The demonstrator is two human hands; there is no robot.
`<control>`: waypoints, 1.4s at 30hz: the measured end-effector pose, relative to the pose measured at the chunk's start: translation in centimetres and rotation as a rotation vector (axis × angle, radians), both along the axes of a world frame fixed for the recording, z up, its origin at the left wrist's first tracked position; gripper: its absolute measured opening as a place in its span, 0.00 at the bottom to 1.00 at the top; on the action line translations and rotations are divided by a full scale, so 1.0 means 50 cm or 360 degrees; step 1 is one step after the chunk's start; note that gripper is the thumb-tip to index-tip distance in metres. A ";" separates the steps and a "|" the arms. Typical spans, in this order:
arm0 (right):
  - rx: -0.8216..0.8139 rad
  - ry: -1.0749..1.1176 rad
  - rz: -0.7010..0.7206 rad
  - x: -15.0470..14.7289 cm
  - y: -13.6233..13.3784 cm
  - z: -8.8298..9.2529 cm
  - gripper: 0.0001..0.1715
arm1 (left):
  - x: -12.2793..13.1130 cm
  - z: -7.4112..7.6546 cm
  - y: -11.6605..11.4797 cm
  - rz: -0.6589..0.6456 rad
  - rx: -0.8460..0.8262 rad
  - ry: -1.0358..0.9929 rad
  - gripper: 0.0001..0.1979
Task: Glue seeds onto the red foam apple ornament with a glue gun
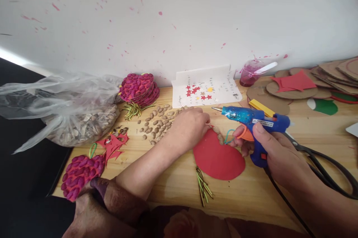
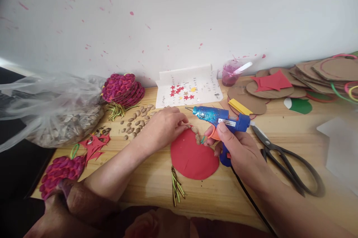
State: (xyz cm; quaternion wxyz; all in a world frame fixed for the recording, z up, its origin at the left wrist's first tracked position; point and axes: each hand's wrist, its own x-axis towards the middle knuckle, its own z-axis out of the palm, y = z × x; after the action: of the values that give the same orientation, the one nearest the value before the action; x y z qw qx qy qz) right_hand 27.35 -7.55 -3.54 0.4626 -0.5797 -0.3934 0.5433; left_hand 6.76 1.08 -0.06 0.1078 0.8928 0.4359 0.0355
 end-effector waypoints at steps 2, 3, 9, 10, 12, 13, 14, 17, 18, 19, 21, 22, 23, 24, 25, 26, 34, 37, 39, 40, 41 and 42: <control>-0.0007 0.0037 -0.0009 -0.002 0.000 0.006 0.23 | -0.010 0.003 0.000 0.0057 -0.0021 -0.0059 0.09; -0.0022 0.0055 -0.0012 -0.004 0.000 0.009 0.23 | -0.015 0.004 0.000 0.0079 -0.0032 -0.0083 0.09; -0.0102 0.0116 -0.0013 -0.010 0.001 0.019 0.27 | -0.021 -0.001 0.001 0.0091 -0.0079 -0.0210 0.08; -0.0094 0.0114 -0.0013 -0.010 0.001 0.018 0.28 | -0.018 -0.002 0.001 0.0088 -0.0090 -0.0224 0.08; -0.0083 0.0103 -0.0006 -0.009 0.002 0.015 0.29 | -0.012 -0.004 -0.001 0.0088 -0.0110 -0.0235 0.08; -0.0086 0.0092 -0.0004 -0.008 0.002 0.013 0.30 | -0.010 -0.005 -0.002 0.0089 -0.0114 -0.0234 0.08; -0.0095 0.0085 0.0006 -0.008 0.003 0.012 0.30 | -0.007 -0.005 -0.003 0.0089 -0.0111 -0.0231 0.07; -0.0099 0.0087 0.0021 -0.009 0.005 0.011 0.29 | -0.003 -0.007 -0.003 0.0070 -0.0092 -0.0214 0.08; -0.0095 0.0095 0.0026 -0.009 0.005 0.011 0.29 | -0.003 -0.008 -0.003 0.0061 -0.0088 -0.0204 0.08; -0.0089 0.0106 0.0030 -0.010 0.006 0.012 0.29 | -0.002 -0.009 -0.002 0.0055 -0.0087 -0.0192 0.08; -0.0082 0.0121 0.0028 -0.010 0.006 0.013 0.28 | -0.001 -0.010 -0.002 0.0047 -0.0092 -0.0173 0.08; -0.0078 0.0128 0.0029 -0.010 0.006 0.014 0.28 | 0.000 -0.011 -0.002 0.0045 -0.0095 -0.0167 0.09; -0.0075 0.0134 0.0028 -0.010 0.006 0.015 0.28 | 0.001 -0.012 -0.001 0.0043 -0.0100 -0.0161 0.09; -0.0075 0.0140 0.0028 -0.010 0.005 0.016 0.27 | 0.002 -0.013 -0.001 0.0044 -0.0103 -0.0158 0.09; -0.0072 0.0148 0.0026 -0.010 0.005 0.017 0.27 | 0.003 -0.014 -0.001 0.0043 -0.0107 -0.0156 0.09; -0.0071 0.0153 0.0020 -0.010 0.004 0.019 0.26 | 0.003 -0.014 -0.001 0.0044 -0.0109 -0.0156 0.09; -0.0094 0.0139 -0.0007 -0.010 0.000 0.024 0.26 | 0.004 -0.015 -0.002 0.0055 -0.0115 -0.0161 0.09; -0.0101 0.0130 -0.0023 -0.010 0.000 0.023 0.26 | 0.005 -0.015 0.000 0.0058 -0.0124 -0.0147 0.09; -0.0100 0.0121 -0.0030 -0.010 0.000 0.021 0.26 | 0.006 -0.015 0.001 0.0052 -0.0121 -0.0143 0.10; -0.0103 0.0114 -0.0030 -0.010 -0.001 0.020 0.26 | 0.006 -0.015 0.002 0.0050 -0.0123 -0.0137 0.10; -0.0106 0.0103 -0.0033 -0.009 -0.001 0.020 0.27 | 0.006 -0.014 0.002 0.0049 -0.0127 -0.0131 0.10; -0.0109 0.0090 -0.0038 -0.009 -0.001 0.019 0.27 | 0.006 -0.014 0.002 0.0049 -0.0130 -0.0126 0.10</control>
State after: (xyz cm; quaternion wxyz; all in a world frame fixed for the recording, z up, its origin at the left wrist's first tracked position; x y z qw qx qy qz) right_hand 26.91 -7.60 -2.59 0.4601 -0.5843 -0.3544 0.5669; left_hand 7.08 1.17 -0.75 0.1609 0.8787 0.4461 0.0547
